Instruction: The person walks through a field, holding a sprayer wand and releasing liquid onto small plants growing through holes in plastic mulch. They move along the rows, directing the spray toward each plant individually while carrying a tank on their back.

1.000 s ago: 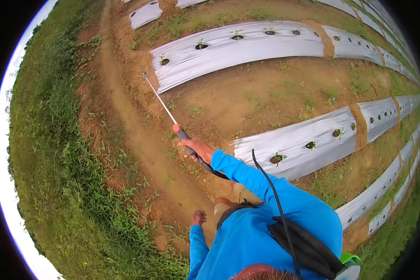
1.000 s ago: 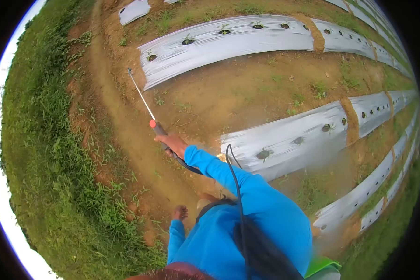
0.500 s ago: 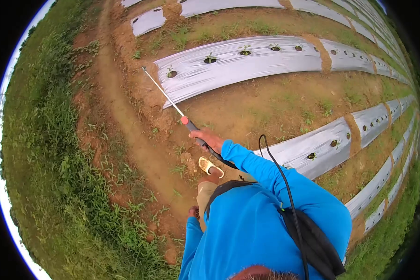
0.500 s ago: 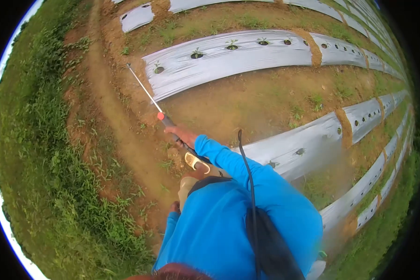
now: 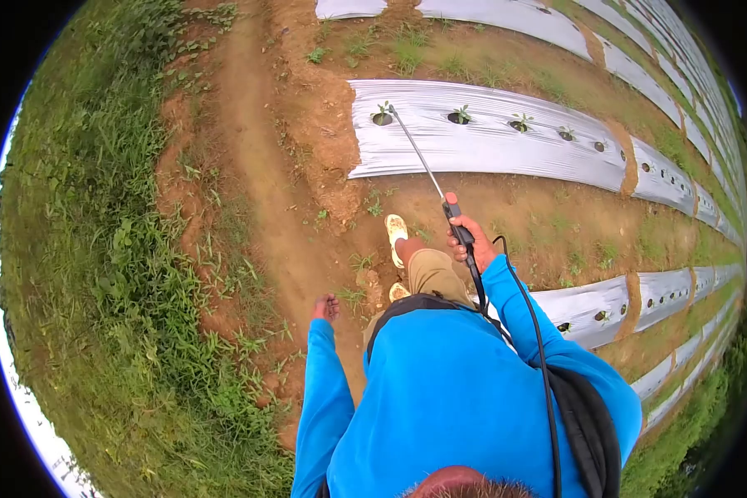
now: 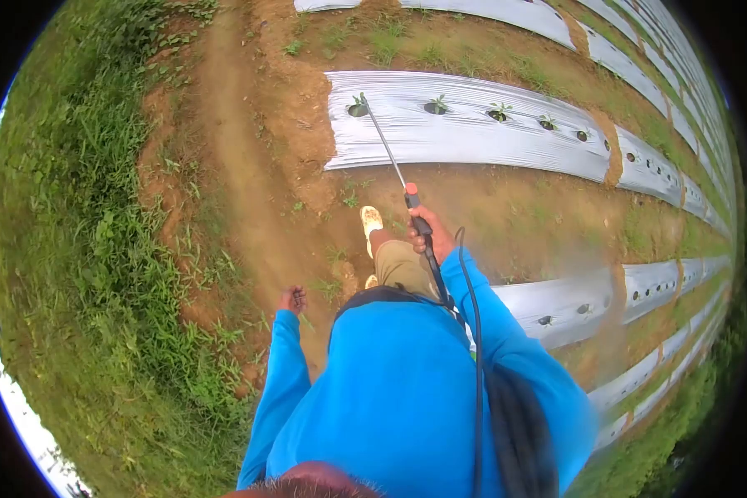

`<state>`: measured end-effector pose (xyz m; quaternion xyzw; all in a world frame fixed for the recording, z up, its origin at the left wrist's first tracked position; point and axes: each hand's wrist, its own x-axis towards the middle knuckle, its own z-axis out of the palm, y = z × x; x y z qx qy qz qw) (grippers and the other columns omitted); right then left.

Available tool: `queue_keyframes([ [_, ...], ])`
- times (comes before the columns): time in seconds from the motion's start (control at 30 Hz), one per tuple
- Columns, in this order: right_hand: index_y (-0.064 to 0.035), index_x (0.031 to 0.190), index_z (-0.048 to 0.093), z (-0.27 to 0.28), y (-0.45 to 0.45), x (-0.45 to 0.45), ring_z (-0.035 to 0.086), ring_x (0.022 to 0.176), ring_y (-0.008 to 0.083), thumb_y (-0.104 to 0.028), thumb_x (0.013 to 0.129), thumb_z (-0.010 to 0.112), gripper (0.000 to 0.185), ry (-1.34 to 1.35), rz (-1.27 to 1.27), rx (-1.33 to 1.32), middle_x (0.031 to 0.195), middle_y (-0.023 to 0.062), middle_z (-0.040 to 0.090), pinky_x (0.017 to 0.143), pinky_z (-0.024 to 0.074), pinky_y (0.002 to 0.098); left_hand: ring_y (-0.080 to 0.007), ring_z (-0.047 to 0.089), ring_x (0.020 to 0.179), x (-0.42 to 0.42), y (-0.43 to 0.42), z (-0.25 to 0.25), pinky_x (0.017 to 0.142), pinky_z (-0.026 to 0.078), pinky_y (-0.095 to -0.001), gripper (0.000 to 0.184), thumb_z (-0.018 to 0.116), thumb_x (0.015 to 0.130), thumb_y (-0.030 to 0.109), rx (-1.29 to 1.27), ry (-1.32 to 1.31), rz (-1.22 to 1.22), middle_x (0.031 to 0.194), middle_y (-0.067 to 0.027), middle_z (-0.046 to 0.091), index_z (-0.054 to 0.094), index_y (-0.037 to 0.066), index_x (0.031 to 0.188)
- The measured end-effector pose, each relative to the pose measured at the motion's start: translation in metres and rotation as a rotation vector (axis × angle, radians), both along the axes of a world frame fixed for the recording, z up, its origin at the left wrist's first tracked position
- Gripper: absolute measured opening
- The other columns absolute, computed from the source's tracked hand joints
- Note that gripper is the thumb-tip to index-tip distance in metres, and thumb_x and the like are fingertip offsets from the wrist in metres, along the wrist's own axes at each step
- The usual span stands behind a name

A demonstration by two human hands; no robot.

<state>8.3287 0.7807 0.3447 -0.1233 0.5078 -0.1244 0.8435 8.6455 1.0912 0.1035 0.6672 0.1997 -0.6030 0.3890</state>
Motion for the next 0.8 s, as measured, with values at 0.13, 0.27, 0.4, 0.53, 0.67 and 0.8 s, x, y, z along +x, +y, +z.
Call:
queue_keyframes([
  [0.13, -0.0071, 0.081, 0.046, -0.044, -0.064, 0.043, 0.04, 0.044, 0.0069, -0.039, 0.074, 0.063, 0.036, -0.003, -0.194, 0.016, 0.062, -0.0004, 0.044, 0.038, 0.0342, 0.0205, -0.0179, 0.055, 0.05, 0.066, -0.084, -0.013, 0.046, 0.046, -0.034, 0.018, 0.046, 0.084, 0.027, -0.001, 0.024, -0.11, 0.068, -0.0042, 0.059, 0.055, 0.011, 0.082],
  [0.27, -0.0095, 0.078, 0.046, -0.092, -0.156, 0.102, 0.041, 0.044, 0.0079, -0.041, 0.072, 0.064, 0.037, 0.041, -0.504, -0.048, 0.06, -0.0001, 0.044, 0.038, 0.0341, 0.021, -0.0181, 0.055, 0.049, 0.157, -0.17, -0.039, 0.046, 0.046, -0.0359, 0.017, 0.047, 0.083, 0.026, 0.146, 0.047, -0.173, 0.067, -0.0061, 0.06, 0.055, 0.01, 0.083],
  [0.4, -0.0091, 0.07, 0.045, -0.129, -0.276, 0.165, 0.042, 0.044, 0.0089, -0.041, 0.068, 0.067, 0.039, 0.019, -0.836, -0.086, 0.056, 0.0008, 0.042, 0.04, 0.0389, 0.0205, -0.0184, 0.055, 0.049, 0.262, -0.269, -0.03, 0.045, 0.046, -0.0367, 0.017, 0.047, 0.083, 0.025, 0.187, -0.057, -0.245, 0.066, -0.0068, 0.06, 0.055, 0.01, 0.082],
  [0.53, -0.0086, 0.07, 0.044, -0.101, -0.36, 0.189, 0.042, 0.045, 0.0088, -0.041, 0.068, 0.065, 0.039, -0.124, -1.062, -0.096, 0.056, 0.0007, 0.042, 0.041, 0.0377, 0.0197, -0.0168, 0.052, 0.047, 0.325, -0.36, -0.028, 0.041, 0.043, -0.034, 0.017, 0.048, 0.083, 0.027, 0.155, -0.131, -0.189, 0.065, -0.0041, 0.057, 0.054, 0.011, 0.085],
  [0.67, -0.0084, 0.072, 0.044, -0.076, -0.397, 0.194, 0.04, 0.046, 0.0085, -0.041, 0.068, 0.064, 0.039, 0.018, -1.157, -0.118, 0.058, 0.0002, 0.042, 0.042, 0.0347, 0.0203, -0.0173, 0.052, 0.045, 0.368, -0.474, -0.031, 0.042, 0.044, -0.0332, 0.019, 0.049, 0.081, 0.026, 0.08, -0.145, -0.28, 0.066, -0.0064, 0.059, 0.056, 0.009, 0.081],
  [0.8, -0.0093, 0.075, 0.043, -0.065, -0.423, 0.203, 0.038, 0.046, 0.0089, -0.038, 0.069, 0.064, 0.036, 0.143, -1.248, -0.149, 0.058, 0.0004, 0.042, 0.04, 0.0318, 0.0214, -0.02, 0.056, 0.053, 0.403, -0.559, -0.066, 0.047, 0.046, -0.0336, 0.024, 0.049, 0.08, 0.028, -0.054, -0.153, -0.481, 0.069, -0.0072, 0.06, 0.06, 0.007, 0.082],
])
